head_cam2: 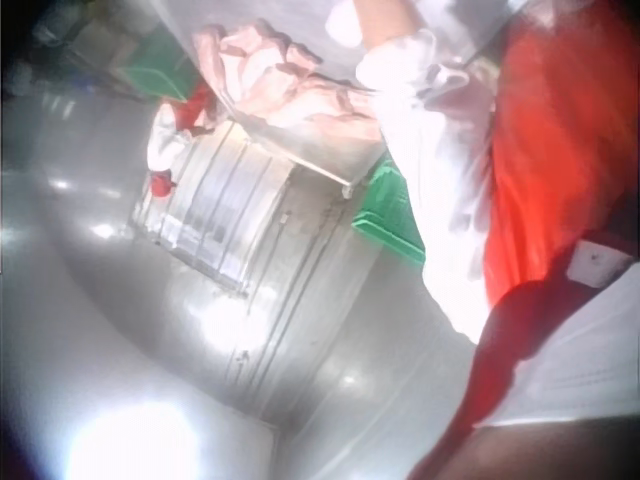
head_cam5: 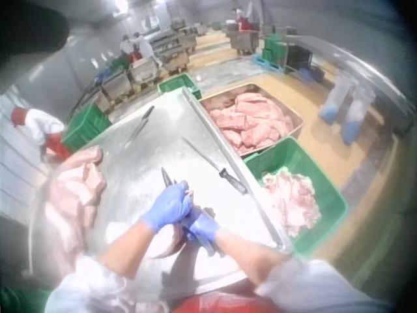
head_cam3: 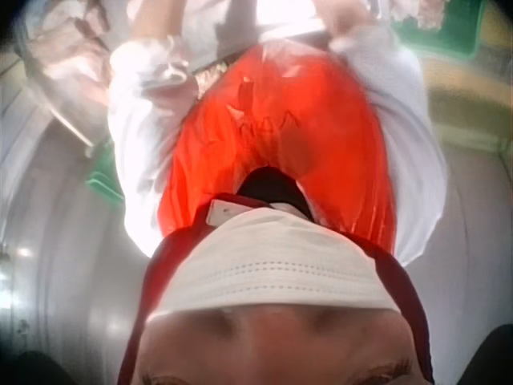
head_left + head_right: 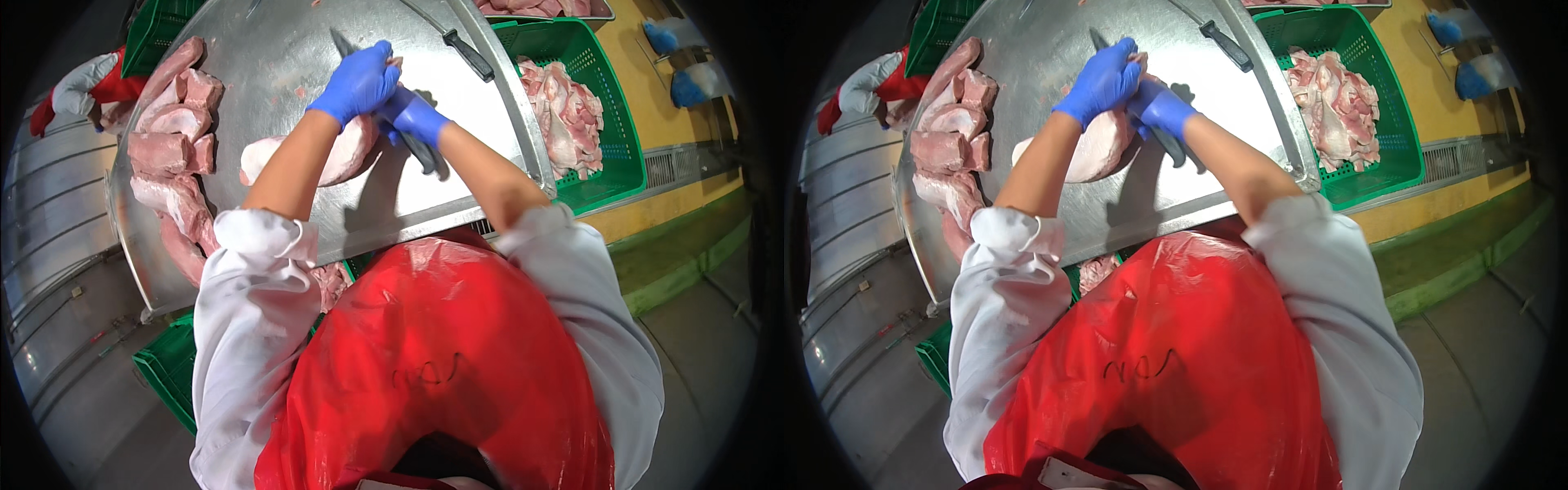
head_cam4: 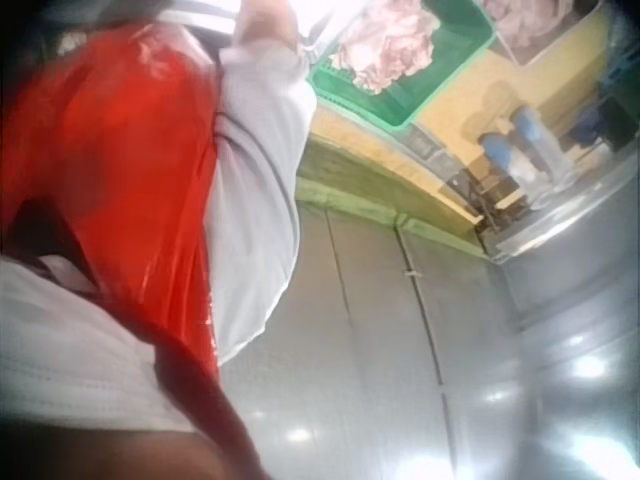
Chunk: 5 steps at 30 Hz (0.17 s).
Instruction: The person trims fat and connective tissue from large cuts of raw meat using a knife on a stainless steel table. Trimmed pieces are placed into a green basket while the cleaned meat is set aside on the table.
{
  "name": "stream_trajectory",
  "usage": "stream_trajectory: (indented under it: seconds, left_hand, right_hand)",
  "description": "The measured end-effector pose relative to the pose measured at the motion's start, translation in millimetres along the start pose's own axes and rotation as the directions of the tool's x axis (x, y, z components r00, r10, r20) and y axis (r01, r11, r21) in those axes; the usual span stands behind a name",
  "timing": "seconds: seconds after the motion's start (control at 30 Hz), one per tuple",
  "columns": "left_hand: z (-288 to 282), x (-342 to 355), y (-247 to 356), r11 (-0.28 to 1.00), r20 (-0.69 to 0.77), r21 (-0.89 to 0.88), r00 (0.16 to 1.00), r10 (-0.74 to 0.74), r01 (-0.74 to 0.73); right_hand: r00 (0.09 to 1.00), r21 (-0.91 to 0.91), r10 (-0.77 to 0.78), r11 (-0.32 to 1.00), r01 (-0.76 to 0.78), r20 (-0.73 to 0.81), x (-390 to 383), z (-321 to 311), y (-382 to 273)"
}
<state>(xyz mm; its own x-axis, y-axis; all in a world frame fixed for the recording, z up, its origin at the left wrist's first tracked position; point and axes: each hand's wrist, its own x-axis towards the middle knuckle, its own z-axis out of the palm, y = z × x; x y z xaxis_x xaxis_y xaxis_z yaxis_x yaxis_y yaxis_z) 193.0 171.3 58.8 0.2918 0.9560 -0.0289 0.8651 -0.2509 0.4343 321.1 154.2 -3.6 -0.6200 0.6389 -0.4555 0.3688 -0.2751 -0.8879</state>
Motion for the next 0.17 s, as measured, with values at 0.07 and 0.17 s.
stream_trajectory:
  seconds: [0.07, 0.17]
  left_hand:
    - [-0.2, 11.1, -4.2, 0.993, -0.134, -0.071, 0.986, -0.103, 0.094]
    - [0.6, 15.2, -33.1, 0.972, -0.33, -0.122, 0.915, -0.23, 0.2]
  right_hand:
    - [0.897, 0.113, -0.284, 0.934, 0.339, -0.34, 45.5, 25.1, 50.3]
    - [0.682, -0.404, -0.298, 0.915, 0.004, -0.668, 71.7, 56.6, 66.5]
